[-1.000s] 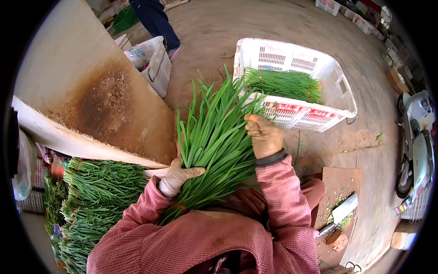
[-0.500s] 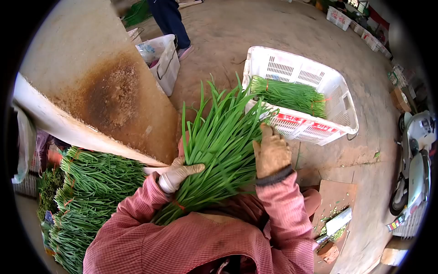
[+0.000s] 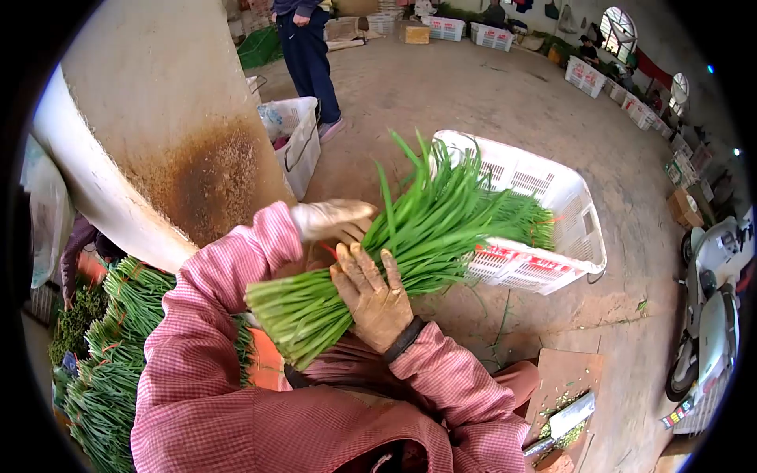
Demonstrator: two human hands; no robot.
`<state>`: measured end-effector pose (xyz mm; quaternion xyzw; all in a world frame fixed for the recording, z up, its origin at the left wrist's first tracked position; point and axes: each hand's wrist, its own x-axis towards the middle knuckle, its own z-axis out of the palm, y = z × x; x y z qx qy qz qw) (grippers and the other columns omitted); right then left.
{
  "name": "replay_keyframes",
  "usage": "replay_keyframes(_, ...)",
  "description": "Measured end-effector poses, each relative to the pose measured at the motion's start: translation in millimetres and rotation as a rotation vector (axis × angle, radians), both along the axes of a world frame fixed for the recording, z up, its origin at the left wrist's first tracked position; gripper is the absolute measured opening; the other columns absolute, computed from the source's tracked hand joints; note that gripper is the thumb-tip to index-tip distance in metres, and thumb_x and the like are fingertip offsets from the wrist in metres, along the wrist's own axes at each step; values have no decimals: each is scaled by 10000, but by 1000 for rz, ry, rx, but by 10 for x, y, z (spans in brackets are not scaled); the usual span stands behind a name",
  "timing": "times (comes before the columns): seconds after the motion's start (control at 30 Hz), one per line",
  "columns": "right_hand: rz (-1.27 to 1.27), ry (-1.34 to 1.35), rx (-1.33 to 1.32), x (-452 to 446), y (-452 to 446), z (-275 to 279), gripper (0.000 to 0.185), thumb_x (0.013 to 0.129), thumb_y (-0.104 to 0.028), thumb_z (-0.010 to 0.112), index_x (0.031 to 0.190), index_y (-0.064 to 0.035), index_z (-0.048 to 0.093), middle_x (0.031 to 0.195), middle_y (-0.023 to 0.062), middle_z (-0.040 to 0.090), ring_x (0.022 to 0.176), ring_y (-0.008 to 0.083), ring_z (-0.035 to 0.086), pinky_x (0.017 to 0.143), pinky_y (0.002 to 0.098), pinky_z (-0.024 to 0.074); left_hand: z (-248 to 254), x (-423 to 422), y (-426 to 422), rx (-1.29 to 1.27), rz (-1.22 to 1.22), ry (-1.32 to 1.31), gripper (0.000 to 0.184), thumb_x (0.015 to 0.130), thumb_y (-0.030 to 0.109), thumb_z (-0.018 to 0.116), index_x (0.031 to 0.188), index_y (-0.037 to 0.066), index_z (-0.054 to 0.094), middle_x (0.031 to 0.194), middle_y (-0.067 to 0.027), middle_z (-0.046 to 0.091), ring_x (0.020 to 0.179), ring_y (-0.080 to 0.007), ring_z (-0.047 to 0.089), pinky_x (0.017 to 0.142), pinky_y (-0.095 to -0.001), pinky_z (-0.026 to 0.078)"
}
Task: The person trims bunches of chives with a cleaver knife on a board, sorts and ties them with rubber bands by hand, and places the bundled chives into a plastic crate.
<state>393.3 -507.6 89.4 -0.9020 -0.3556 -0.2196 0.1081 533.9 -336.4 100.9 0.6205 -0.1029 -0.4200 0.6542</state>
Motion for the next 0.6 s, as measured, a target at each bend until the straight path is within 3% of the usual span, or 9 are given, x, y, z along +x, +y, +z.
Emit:
replay_keyframes(0.03, -14, -24, -5, 53, -76, 38, 403, 766, -212, 497, 1168, -179, 485, 1377, 23, 285, 1277, 185, 238, 1039, 476, 122, 128, 70, 246, 214, 149, -253, 595, 830, 391, 537, 1257, 21, 350, 1124, -102, 533, 1021, -172, 500, 886, -331, 371)
replay_keyframes(0.07, -14, 207, 326, 137, -169, 71, 497, 693, -233, 585, 1165, -133, 465, 1320, 63, 339, 1235, 214, 293, 1014, 446, 190, -1, 248, 576, 282, 299, -494, 635, 838, 388, 521, 1297, 20, 281, 1211, -98, 469, 1041, -176, 487, 901, -336, 367)
replay_keyframes(0.13, 108, 491, 861, 323, -313, 192, 613, 622, -211, 702, 1150, -61, 430, 1204, 101, 440, 1116, 228, 414, 935, 382, 321, 68, 69, 872, -72, 480, -546, 684, 836, 339, 523, 1341, 24, 185, 1327, -138, 322, 1189, -229, 355, 999, -351, 266)
replay_keyframes(0.2, 373, 616, 1249, 484, -412, 338, 626, 627, -123, 761, 1126, -12, 400, 1087, 97, 533, 961, 198, 545, 829, 313, 450, 158, -208, 646, -217, 287, -777, 865, 750, 440, 581, 1366, 57, 109, 1390, -127, 228, 1300, -241, 169, 1054, -372, 72)
replay_keyframes(0.27, 373, 753, 1319, 486, -445, 460, 653, 625, -81, 761, 1149, -8, 378, 1105, 92, 524, 989, 193, 529, 837, 312, 446, 49, -517, 98, -357, 215, -844, 1100, 593, 476, 722, 1370, 58, 66, 1407, -143, 164, 1310, -271, 102, 1060, -374, 39)
replay_keyframes(0.3, 392, 787, 1375, 451, -414, 459, 691, 632, -93, 762, 1181, -6, 352, 1127, 98, 509, 1036, 187, 498, 859, 310, 430, -5, -642, -202, -304, 170, -932, 1123, 549, 357, 797, 1368, 56, 91, 1393, -129, 196, 1292, -243, 151, 1054, -367, 86)
replay_keyframes(0.4, 385, 685, 1389, 420, -418, 300, 722, 654, -123, 755, 1220, -6, 323, 1183, 98, 454, 1092, 189, 447, 894, 303, 399, -257, -823, -651, -454, 228, -647, 860, 560, 142, 808, 1273, 45, 338, 1183, -47, 461, 1104, -170, 407, 969, -327, 285)
replay_keyframes(0.53, 384, 536, 1499, 352, -644, 587, 719, 666, -123, 745, 1232, -11, 316, 1207, 99, 421, 1065, 183, 451, 870, 283, 414, -414, -880, -822, -458, -19, -356, 813, 560, 149, 776, 1255, 39, 369, 1169, -63, 489, 1089, -182, 439, 954, -337, 315)
replay_keyframes(0.6, 165, 621, 1631, 381, -810, 872, 497, 740, -138, 682, 1154, -6, 440, 1073, 78, 519, 910, 141, 517, 771, 243, 453, -377, -960, -885, -470, -119, -220, 853, 547, 155, 764, 1276, 37, 337, 1193, -80, 474, 1107, -206, 433, 960, -347, 312)
